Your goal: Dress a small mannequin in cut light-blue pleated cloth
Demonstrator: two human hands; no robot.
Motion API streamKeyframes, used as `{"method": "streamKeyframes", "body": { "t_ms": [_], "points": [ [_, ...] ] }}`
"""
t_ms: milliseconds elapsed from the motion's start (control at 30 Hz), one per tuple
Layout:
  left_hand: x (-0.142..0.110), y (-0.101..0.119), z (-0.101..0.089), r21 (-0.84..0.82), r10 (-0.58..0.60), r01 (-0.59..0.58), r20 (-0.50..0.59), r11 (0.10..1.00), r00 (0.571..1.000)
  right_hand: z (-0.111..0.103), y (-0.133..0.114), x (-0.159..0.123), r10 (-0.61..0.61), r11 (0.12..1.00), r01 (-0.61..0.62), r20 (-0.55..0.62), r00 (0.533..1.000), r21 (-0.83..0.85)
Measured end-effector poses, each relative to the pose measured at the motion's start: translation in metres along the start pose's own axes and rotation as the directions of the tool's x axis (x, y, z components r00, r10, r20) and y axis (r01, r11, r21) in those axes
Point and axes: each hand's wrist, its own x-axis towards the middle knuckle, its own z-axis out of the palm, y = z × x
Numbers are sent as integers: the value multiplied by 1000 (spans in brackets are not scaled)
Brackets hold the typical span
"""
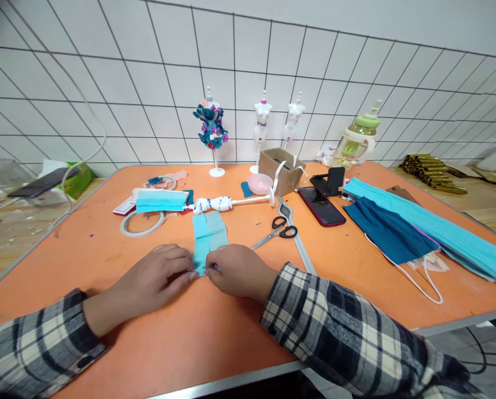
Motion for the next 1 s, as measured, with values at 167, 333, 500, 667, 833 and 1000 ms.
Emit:
{"method": "streamKeyframes", "body": {
  "t_ms": [167, 333, 500, 667, 833, 1000],
  "points": [
    [4, 0, 1, 134, 6, -8, 16, 991, 1000, -2, 1, 1, 71, 996, -71, -3, 997, 54],
    [5, -3, 5, 235, -4, 8, -17, 972, 1000, -6, 5, 4, 104, 988, -107, 27, 994, 115],
    [-1, -3, -3, 205, 132, -92, -187, 974, 973, -9, 9, 10, 91, 987, -100, 73, 993, 123],
    [-3, -6, -7, 249, 335, -310, -61, 917, 940, -7, 14, 16, 94, 990, -104, 103, 990, 97],
    [1, -10, -3, 155, 238, -235, 0, 960, 971, -11, 14, 11, 117, 993, -116, 83, 990, -18],
    [3, -8, -5, 135, 221, -218, -6, 967, 975, -30, 24, 3, 173, 975, -161, 74, 982, -151]
  ]
}}
